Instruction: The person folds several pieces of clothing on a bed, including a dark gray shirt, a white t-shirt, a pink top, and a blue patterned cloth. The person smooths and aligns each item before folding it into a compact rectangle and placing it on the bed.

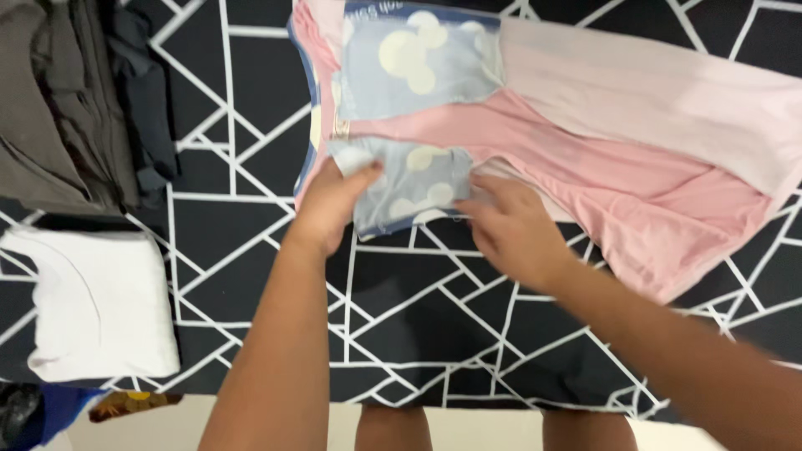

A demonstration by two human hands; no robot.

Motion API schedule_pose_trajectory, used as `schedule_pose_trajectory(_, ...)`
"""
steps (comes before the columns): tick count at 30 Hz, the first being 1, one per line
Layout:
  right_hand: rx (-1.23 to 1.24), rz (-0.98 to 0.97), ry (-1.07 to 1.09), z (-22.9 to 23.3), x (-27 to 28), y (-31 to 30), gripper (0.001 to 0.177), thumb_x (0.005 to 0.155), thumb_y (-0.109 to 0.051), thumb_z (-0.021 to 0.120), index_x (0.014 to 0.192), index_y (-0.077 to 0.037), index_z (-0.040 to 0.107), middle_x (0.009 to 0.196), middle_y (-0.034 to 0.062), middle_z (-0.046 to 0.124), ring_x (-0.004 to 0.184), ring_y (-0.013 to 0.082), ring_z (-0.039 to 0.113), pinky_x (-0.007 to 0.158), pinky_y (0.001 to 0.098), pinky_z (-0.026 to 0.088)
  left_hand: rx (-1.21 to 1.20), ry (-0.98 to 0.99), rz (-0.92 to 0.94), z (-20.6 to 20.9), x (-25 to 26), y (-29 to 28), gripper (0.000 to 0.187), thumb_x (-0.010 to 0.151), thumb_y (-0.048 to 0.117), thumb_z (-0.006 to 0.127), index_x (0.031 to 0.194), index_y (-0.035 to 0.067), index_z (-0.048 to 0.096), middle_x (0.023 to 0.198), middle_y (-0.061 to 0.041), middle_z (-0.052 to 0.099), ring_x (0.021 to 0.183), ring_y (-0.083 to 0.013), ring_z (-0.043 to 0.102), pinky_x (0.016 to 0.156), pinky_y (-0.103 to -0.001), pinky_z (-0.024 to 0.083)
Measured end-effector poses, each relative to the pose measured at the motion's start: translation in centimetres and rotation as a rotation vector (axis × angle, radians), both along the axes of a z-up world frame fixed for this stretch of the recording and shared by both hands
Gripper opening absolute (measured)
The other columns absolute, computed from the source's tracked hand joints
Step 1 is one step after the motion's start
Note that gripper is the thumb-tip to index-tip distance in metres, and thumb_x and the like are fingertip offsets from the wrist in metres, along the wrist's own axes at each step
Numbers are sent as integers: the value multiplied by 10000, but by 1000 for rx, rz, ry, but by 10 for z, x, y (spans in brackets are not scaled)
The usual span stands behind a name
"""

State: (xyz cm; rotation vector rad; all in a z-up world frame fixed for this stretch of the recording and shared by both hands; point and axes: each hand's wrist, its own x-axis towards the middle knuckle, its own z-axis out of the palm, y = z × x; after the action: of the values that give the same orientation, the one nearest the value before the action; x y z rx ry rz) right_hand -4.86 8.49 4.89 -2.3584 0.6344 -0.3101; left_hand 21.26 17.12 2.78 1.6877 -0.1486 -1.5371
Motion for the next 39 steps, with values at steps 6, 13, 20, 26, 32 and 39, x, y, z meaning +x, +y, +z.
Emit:
schedule_pose_trajectory(6, 1023, -694, -96, -31, 7, 9, 331, 910, -101, 650, 1221, -24, 566, 1166, 82, 632, 1069, 188, 628, 913, 307, 524, 252, -172, -9, 4, -1, -1, 463, 949, 378, 656, 1311, 89, 636, 1119, -57, 706, 900, -151, 589, 738, -331, 447)
schedule_pose_trajectory(13, 733, -801, 1, -30, -19, 11, 297, 905, -126, 675, 1184, -48, 611, 1162, 85, 647, 989, 194, 615, 819, 308, 511, 1, -265, 35, 5, -1, -15, 359, 917, 154, 653, 1247, 17, 618, 1142, -73, 730, 992, -151, 707, 846, -291, 562)
schedule_pose_trajectory(20, 26, -701, 400, 3, -195, 24, 330, 714, -90, 756, 1031, -59, 673, 1189, 187, 603, 1154, 395, 571, 1003, 514, 458, -418, -1254, -529, 16, -86, -12, 391, 871, 29, 718, 1247, 48, 613, 1232, -190, 629, 1161, -398, 601, 1022, -488, 479)
schedule_pose_trajectory(26, -132, -450, 353, -16, -289, 19, 350, 756, -87, 724, 1102, -46, 687, 1391, 153, 608, 1275, 361, 591, 1070, 495, 457, -396, -1277, -638, -7, -138, -47, 578, 810, -15, 667, 1380, 81, 645, 1390, -242, 548, 1229, -432, 539, 1020, -510, 456)
schedule_pose_trajectory(32, 109, -472, 293, -24, -324, -5, 208, 901, -86, 675, 1103, -95, 624, 1377, 59, 645, 1269, 279, 612, 1081, 381, 495, -227, -1137, -647, -12, -132, -68, 365, 860, 33, 722, 1216, 112, 698, 1325, -182, 535, 1171, -379, 545, 961, -453, 499)
schedule_pose_trajectory(39, -107, 24, 425, -15, -332, -18, 498, 743, -141, 716, 1237, -124, 657, 1426, 109, 563, 1329, 297, 524, 1004, 470, 435, -202, -1110, -634, -15, -130, -70, 235, 846, 67, 774, 1069, 77, 700, 1311, -157, 504, 1112, -328, 554, 872, -394, 523)
